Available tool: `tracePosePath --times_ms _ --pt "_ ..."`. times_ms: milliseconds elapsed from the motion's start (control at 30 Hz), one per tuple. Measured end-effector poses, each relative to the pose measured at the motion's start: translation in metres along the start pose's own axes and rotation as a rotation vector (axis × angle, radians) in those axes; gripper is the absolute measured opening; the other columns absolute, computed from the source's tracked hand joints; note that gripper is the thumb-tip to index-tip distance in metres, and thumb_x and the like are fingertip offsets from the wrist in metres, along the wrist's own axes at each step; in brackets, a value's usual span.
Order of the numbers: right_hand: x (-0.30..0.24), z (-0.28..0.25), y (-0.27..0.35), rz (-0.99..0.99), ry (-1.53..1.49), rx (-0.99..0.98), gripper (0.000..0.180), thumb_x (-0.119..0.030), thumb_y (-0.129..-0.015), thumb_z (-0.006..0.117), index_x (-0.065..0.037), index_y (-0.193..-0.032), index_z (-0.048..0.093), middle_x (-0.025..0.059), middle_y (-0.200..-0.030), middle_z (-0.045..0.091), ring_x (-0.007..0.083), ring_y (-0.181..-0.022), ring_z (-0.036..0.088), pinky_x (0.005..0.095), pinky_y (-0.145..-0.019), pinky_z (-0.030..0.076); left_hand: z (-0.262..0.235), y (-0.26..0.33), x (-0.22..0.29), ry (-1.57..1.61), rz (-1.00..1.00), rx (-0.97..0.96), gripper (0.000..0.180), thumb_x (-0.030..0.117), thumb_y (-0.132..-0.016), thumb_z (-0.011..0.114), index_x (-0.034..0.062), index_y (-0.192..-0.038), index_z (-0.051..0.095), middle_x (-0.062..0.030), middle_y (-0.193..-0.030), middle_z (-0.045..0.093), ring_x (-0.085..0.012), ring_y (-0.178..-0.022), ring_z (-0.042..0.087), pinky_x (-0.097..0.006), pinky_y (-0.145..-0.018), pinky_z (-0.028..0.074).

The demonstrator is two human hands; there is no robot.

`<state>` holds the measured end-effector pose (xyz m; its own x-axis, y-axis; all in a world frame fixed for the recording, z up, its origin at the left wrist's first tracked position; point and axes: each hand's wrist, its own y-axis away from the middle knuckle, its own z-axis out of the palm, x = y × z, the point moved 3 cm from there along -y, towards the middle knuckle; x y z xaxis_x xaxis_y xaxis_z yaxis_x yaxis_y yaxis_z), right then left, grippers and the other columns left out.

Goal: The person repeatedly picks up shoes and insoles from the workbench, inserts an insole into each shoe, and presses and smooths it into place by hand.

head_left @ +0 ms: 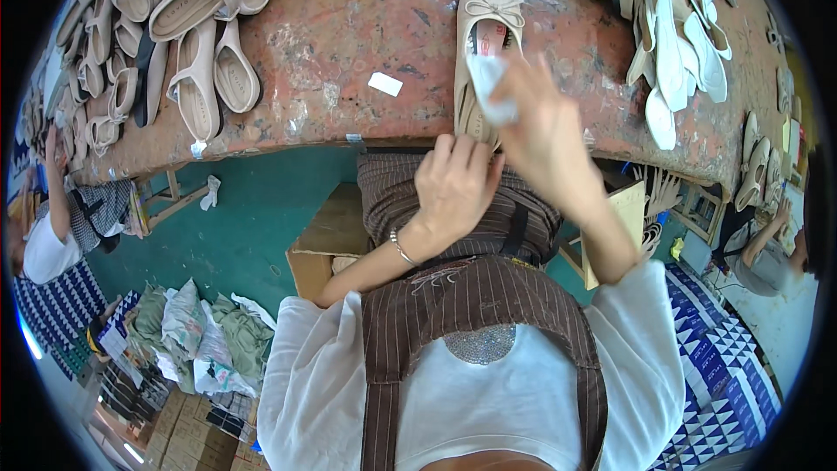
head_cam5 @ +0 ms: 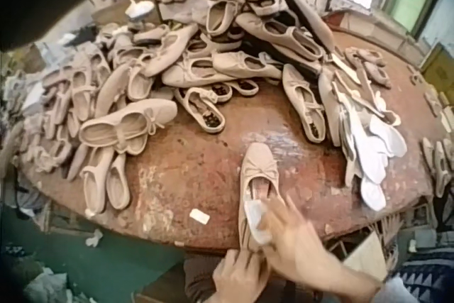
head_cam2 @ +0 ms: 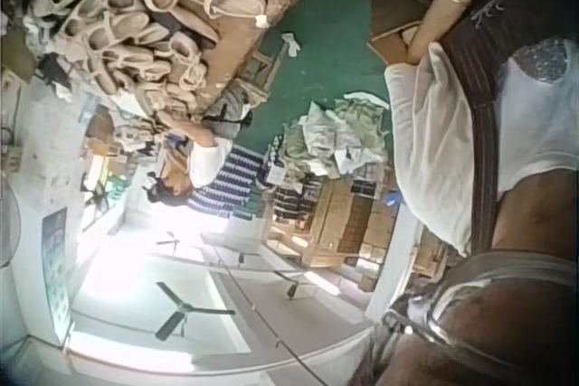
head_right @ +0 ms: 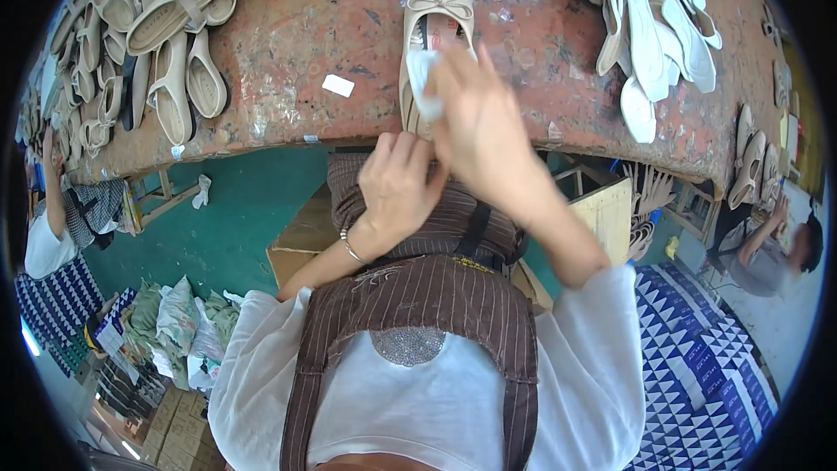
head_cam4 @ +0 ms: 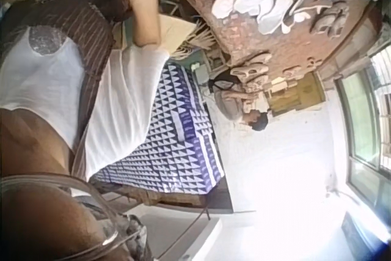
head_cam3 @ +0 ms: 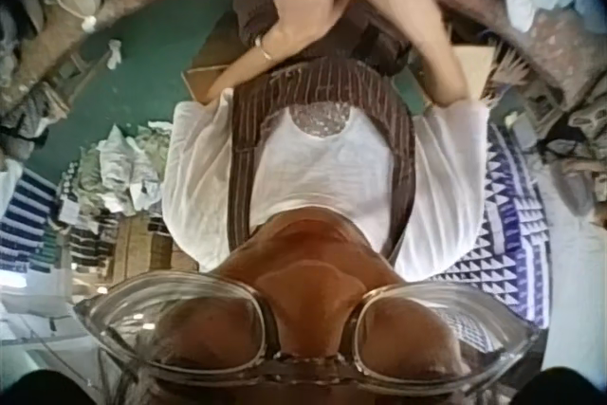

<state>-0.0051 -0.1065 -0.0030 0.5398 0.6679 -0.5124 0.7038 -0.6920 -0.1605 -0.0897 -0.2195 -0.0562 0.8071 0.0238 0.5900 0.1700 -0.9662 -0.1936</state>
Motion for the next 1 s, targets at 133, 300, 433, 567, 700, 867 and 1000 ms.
tracePosePath --times_ms 133,300,433,567,700,867,1000 --pt "-0.001 0.027 0.017 0.108 0.16 -0.034 0.046 0.0 -0.081 0.053 0.011 -0.125 0.049 0.027 -0.123 0.062 0.0406 -0.121 0.058 0.0581 -0.116 0.023 0.038 0.001 -0.003 -0.129 0.112 -0.188 0.058 0.024 -0.081 0.068 -0.0018 -0.131 0.053 -0.0208 -0.14 0.047 -0.0439 -0.138 0.034 -0.072 -0.108 0.02" --pt "0.042 0.06 -0.041 0.119 0.432 -0.005 0.036 0.005 -0.075 0.056 0.005 -0.112 0.056 0.0183 -0.099 0.064 0.0342 -0.1 0.063 0.054 -0.116 0.026 0.046 -0.007 -0.003 -0.131 0.113 -0.229 0.048 0.013 -0.087 0.054 -0.0048 -0.131 0.054 -0.023 -0.145 0.044 -0.037 -0.143 0.032 -0.063 -0.113 0.024" --pt "0.02 0.061 -0.012 0.038 0.427 0.204 0.048 -0.003 -0.077 0.06 0.015 -0.121 0.055 0.0273 -0.115 0.064 0.0367 -0.113 0.062 0.0503 -0.117 0.028 0.048 -0.001 -0.006 -0.12 0.133 -0.188 0.051 0.014 -0.086 0.056 -0.0072 -0.133 0.053 -0.0247 -0.143 0.045 -0.0392 -0.142 0.033 -0.059 -0.114 0.026" --pt "0.043 0.07 -0.048 0.272 0.382 -0.048 0.048 0.002 -0.076 0.057 0.016 -0.122 0.052 0.027 -0.106 0.066 0.0385 -0.107 0.065 0.051 -0.119 0.024 0.049 -0.007 -0.007 -0.166 0.137 -0.281 0.051 0.014 -0.085 0.057 -0.0082 -0.131 0.055 -0.0254 -0.136 0.051 -0.0402 -0.138 0.037 -0.056 -0.113 0.028" --pt "0.027 0.065 -0.032 0.173 0.357 0.125 0.055 0.002 -0.075 0.054 0.02 -0.127 0.046 0.0363 -0.121 0.056 0.0438 -0.122 0.053 0.0541 -0.118 0.022 0.052 -0.002 -0.014 -0.159 0.178 -0.29 0.052 0.015 -0.085 0.058 -0.0044 -0.133 0.055 -0.0227 -0.136 0.053 -0.0396 -0.139 0.037 -0.056 -0.113 0.028" --pt "0.037 0.054 -0.042 0.219 0.265 0.067 0.031 -0.003 -0.079 0.053 0.01 -0.107 0.056 0.0256 -0.104 0.063 0.0383 -0.103 0.063 0.0495 -0.115 0.028 0.048 -0.011 -0.003 -0.154 0.177 -0.118 0.041 0.011 -0.082 0.063 -0.0016 -0.121 0.062 -0.021 -0.12 0.06 -0.038 -0.121 0.052 -0.052 -0.102 0.04" --pt "0.025 0.079 -0.031 0.133 0.575 0.181 0.051 -0.01 -0.084 0.049 0.019 -0.125 0.048 0.0315 -0.121 0.058 0.0396 -0.123 0.054 0.0523 -0.117 0.026 0.046 -0.005 -0.013 -0.07 0.187 -0.129 0.043 0.009 -0.079 0.063 -0.0017 -0.121 0.062 -0.022 -0.119 0.062 -0.039 -0.118 0.054 -0.052 -0.103 0.041"
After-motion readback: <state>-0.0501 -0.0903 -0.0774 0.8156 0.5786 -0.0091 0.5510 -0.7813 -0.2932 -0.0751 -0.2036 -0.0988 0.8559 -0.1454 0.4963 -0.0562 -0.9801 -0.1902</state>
